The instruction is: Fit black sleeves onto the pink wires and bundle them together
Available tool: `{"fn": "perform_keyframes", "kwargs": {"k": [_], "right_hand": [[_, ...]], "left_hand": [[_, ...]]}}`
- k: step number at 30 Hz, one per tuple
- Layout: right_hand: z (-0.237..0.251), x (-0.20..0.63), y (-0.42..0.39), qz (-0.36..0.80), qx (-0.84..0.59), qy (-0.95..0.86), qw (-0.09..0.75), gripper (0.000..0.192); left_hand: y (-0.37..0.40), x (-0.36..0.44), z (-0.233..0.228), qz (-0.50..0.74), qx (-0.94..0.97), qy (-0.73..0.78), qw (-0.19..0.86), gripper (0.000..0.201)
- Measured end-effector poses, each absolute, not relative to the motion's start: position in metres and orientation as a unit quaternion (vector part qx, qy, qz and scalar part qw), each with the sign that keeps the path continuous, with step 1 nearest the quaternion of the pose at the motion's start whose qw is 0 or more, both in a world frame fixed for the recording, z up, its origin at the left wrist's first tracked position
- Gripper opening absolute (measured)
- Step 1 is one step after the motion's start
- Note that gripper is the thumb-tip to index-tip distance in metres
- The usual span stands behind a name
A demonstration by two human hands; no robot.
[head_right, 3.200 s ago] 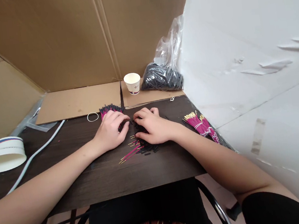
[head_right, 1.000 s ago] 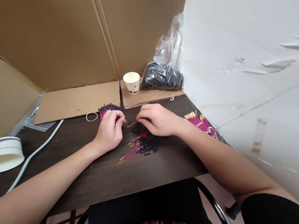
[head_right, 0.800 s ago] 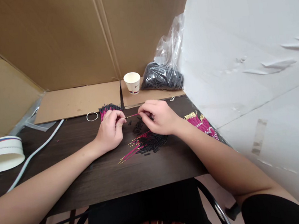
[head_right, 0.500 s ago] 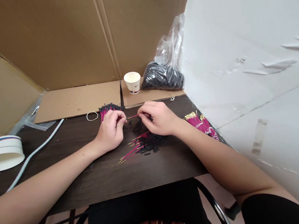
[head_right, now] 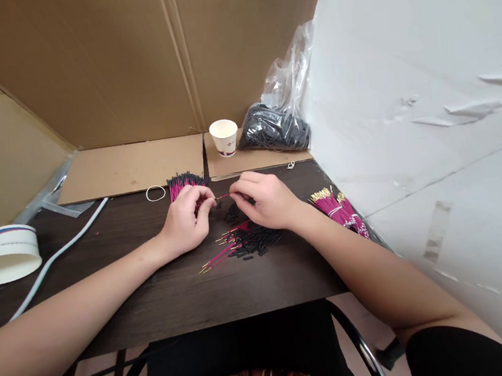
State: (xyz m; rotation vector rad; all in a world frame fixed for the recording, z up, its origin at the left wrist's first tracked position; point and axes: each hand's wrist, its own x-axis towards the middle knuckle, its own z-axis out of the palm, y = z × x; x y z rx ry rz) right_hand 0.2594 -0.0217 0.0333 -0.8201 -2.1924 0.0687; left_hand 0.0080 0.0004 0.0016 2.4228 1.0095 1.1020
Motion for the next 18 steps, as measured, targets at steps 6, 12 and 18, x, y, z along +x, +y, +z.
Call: {"fn": "perform_keyframes", "kwargs": {"k": [6, 12, 18], "right_hand": [[0.0312, 0.2567, -0.0225, 0.027, -0.315, -0.861, 0.398, 0.015], [0.0297, 0.2548, -0.0232, 0.028, -0.312, -0.857, 0.410, 0.015], [0.0291, 0.2525, -0.0242, 0.047, -0.314, -0.851, 0.418, 0.015]], "left_hand": [[-0.0017, 0.0097, 0.0043, 0.403, 0.829, 0.353, 0.162, 0.012], [-0.0037, 0.0110, 0.0064, 0.414, 0.817, 0.356, 0.183, 0.012], [-0.0052, 0.0122, 0.0057, 0.433, 0.800, 0.360, 0.208, 0.010]]}}
